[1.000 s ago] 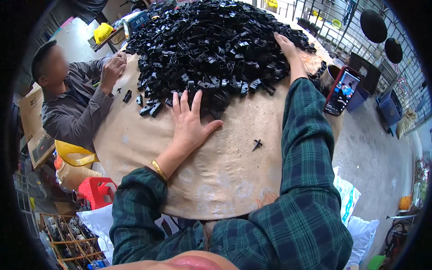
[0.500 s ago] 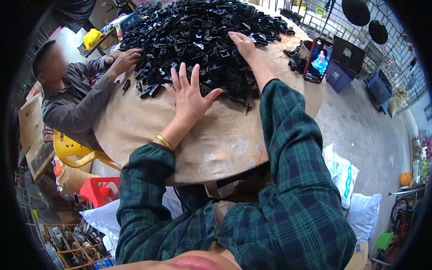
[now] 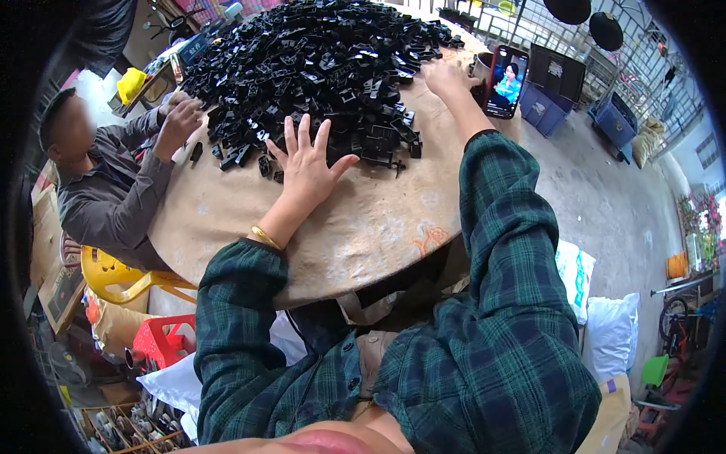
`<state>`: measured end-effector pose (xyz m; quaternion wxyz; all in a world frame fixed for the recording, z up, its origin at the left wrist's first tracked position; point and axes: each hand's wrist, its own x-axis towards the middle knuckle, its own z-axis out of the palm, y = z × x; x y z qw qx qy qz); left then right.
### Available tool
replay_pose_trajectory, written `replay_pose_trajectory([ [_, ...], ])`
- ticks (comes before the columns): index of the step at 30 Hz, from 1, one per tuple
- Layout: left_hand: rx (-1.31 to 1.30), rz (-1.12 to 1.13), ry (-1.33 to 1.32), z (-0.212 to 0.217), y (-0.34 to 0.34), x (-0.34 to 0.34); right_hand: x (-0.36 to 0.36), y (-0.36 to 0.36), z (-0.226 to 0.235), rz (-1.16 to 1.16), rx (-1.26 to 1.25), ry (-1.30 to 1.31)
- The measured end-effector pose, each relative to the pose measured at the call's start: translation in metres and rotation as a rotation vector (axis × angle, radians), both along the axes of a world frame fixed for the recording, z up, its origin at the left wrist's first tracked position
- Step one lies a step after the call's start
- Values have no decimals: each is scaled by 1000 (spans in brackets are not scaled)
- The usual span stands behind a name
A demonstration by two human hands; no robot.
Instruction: Sorting black plastic components from a large pile on a round table.
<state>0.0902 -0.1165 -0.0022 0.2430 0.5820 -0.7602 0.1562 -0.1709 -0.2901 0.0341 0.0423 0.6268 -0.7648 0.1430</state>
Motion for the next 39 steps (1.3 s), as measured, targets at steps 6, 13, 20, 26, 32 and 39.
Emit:
replay_pose_trajectory([
  [6, 4, -16, -10, -7, -3, 0, -21, -15, -29, -34, -9, -85],
  [13, 14, -31, -4, -8, -4, 4, 41, 20, -11, 569, 69, -522],
  [20, 26, -30, -11, -6, -3, 3, -3, -10, -37, 301, -376, -161],
  [26, -2, -72, 16, -7, -4, -3, -40, -57, -62, 40, -230, -115],
  [32, 54, -71, 23, -5, -4, -3, 4, -77, -42, 404, -223, -689],
  [39, 80, -96, 31, -1, -10, -5, -58, -158, -53, -225, -375, -272],
])
